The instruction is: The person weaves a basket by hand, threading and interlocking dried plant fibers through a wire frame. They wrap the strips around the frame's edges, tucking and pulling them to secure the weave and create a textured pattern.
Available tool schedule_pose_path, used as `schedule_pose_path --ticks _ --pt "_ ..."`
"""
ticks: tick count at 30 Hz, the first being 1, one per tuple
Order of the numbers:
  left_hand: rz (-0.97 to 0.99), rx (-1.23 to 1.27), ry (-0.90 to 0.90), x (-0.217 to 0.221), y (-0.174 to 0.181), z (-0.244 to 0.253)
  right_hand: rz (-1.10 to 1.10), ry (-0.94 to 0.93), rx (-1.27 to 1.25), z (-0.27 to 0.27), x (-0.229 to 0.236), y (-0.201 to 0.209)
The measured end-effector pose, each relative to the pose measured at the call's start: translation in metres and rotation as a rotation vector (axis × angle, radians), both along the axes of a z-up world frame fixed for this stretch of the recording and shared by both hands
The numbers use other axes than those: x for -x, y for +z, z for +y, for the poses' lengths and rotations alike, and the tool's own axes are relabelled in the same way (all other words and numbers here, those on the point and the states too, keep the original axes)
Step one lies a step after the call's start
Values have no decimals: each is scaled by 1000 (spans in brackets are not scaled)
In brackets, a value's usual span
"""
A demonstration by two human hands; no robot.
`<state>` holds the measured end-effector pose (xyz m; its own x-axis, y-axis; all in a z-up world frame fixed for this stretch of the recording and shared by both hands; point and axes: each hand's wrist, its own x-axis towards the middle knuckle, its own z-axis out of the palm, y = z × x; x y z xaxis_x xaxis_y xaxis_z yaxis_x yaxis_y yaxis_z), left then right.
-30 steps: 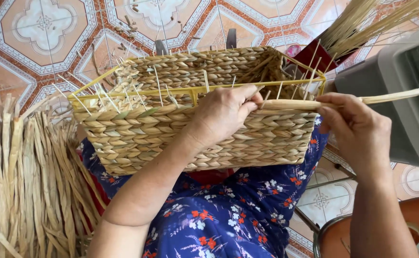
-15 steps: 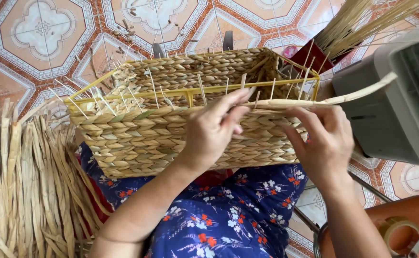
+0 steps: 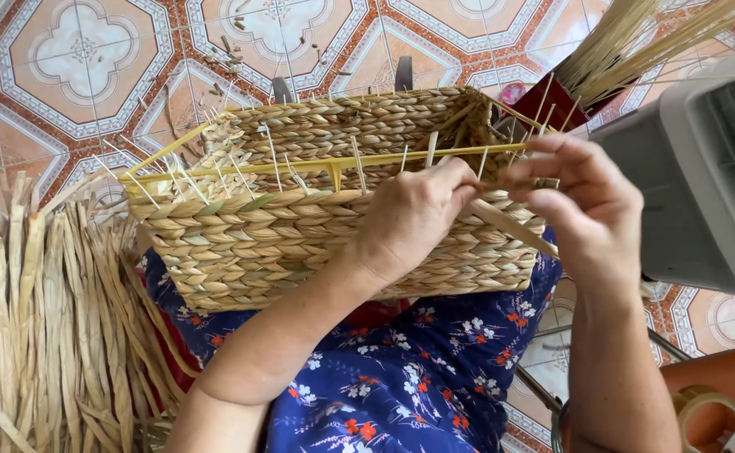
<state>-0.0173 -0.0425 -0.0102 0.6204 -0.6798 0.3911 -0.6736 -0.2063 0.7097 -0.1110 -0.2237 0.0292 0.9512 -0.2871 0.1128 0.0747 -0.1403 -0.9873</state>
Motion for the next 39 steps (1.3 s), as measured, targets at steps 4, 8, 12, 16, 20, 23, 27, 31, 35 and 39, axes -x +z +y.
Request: schedule_pose_path --ticks 4,8,12,16,20,23,27,31,35,39 --pt "78 35 104 2 -4 2 65 -29 37 8 -8 -11" --pt "157 66 -6 -4 -1 6 86 -30 579 27 -15 0" --pt "543 -3 -79 -13 12 3 -51 -20 469 13 -2 -40" --pt "305 -35 -4 -13 -10 -14 -331 -42 867 33 -8 1" --pt "171 -251 65 -9 -3 -20 -185 -249 1094 19 -3 18" --pt "114 81 -1 -13 -10 -15 60 -166 801 -10 7 -16" --pt "293 65 49 -5 -1 -12 230 -230 796 -18 4 -25" --pt "349 217 125 1 2 -2 128 -261 1047 -13 9 -32" --pt "441 393 56 10 5 56 103 -322 503 -12 17 -39" --pt "300 553 221 24 -48 153 -100 -368 236 -6 22 -63"
